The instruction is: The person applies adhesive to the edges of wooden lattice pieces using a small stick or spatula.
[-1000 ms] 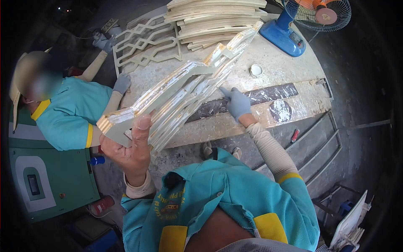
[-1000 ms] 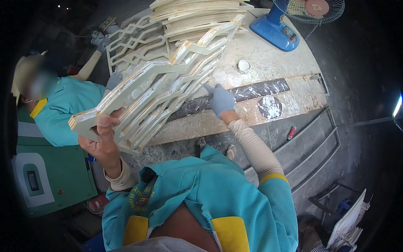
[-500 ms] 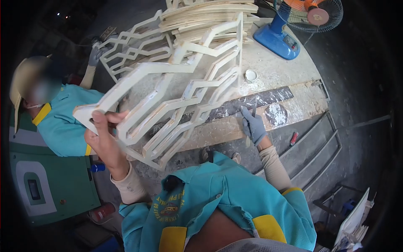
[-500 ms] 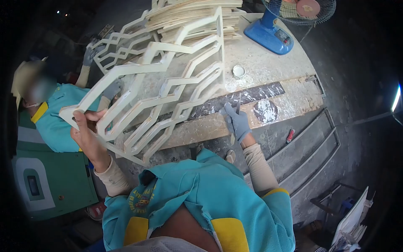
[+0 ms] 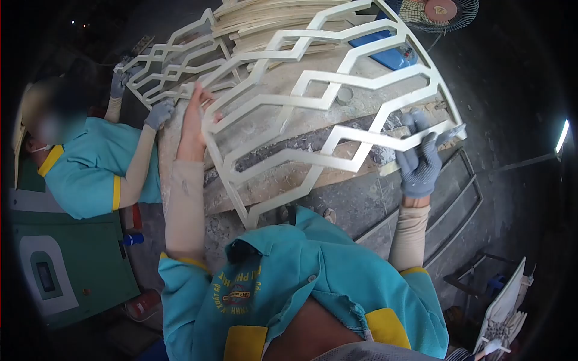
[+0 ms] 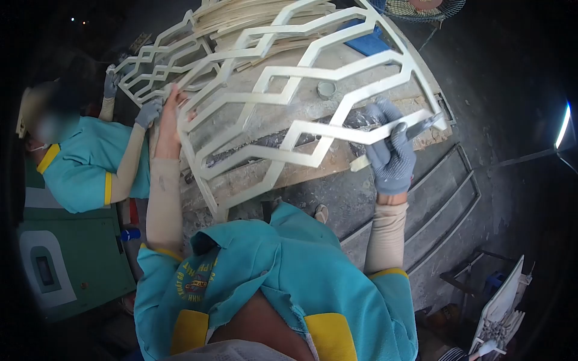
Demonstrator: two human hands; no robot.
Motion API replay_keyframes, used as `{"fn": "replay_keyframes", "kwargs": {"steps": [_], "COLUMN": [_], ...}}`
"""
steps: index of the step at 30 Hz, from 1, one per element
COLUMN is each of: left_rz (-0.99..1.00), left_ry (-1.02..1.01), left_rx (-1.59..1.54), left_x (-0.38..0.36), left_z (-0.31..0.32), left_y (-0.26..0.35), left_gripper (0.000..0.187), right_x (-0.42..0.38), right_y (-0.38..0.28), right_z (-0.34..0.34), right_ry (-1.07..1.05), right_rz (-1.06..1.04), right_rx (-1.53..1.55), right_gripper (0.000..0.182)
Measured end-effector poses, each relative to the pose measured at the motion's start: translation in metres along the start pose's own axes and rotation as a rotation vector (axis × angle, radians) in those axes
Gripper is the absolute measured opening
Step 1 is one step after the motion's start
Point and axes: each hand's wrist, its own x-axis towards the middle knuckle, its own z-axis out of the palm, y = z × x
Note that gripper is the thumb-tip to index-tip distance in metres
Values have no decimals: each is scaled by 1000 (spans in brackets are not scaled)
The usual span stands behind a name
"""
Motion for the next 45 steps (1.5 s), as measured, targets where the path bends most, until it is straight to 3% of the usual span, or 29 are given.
{"fn": "replay_keyframes", "kwargs": {"steps": [1,3,4,5,7,9,11,12,14,16,17,19,20,22,24,25,27,31,33,35,37,39,43,45], "left_rz": [3,-189,-173,-162,-152,-124,-107,-136,-160,-651,-650,-571,-569,16,398,391,579,710,475,471,471,533,646,679], "left_ry": [1,121,-22,-26,69,63,62,-11,-79,-267,-264,-143,-142,123,173,176,-127,-94,-61,-51,-36,0,41,-8], "left_rx": [-4,-37,-90,-93,478,432,385,209,32,223,221,896,893,455,195,196,184,428,382,387,388,161,315,155], "left_x": [9,23,26,29,11,-28,-55,-54,-54,-59,-60,-57,-62,-84,-105,-113,-118,-106,-100,-98,-98,-103,-133,-147], "left_z": [3,7,0,-8,-13,-4,-21,-48,-72,-80,-85,-89,-92,-78,-16,4,29,35,30,30,32,33,32,19], "left_y": [-9,-31,-42,-48,-52,-64,-89,-118,-126,-114,-110,-101,-101,-87,-58,-45,-29,-30,-28,-27,-28,-31,-28,-26], "left_gripper": [39,33,29,29,37,43,49,49,50,47,47,48,48,74,78,78,65,46,36,30,25,17,16,23], "right_x": [4,13,18,20,18,11,6,9,11,17,19,26,27,31,32,31,33,36,38,36,34,39,66,85], "right_y": [-6,-19,-27,-32,-36,-41,-45,-33,-24,-14,-6,4,7,11,14,15,14,15,17,18,13,7,-15,-21], "right_z": [11,30,36,48,100,120,114,150,130,111,104,91,86,76,64,60,55,49,61,61,48,44,74,98], "right_ry": [59,96,-72,-82,415,502,348,584,520,379,374,444,440,520,533,543,568,586,641,701,622,525,343,179], "right_rz": [-32,-71,-24,-31,-84,-87,-68,-131,-75,7,43,77,77,68,76,86,99,97,71,50,122,111,109,-10], "right_rx": [-67,-222,-98,-99,-344,-372,-473,-482,-469,-457,-450,-428,-430,-450,-429,-411,-432,-475,-479,-488,-554,-588,-704,-872], "right_gripper": [56,50,44,44,41,37,35,34,34,32,32,31,31,29,29,30,31,33,32,32,32,31,31,45]}}
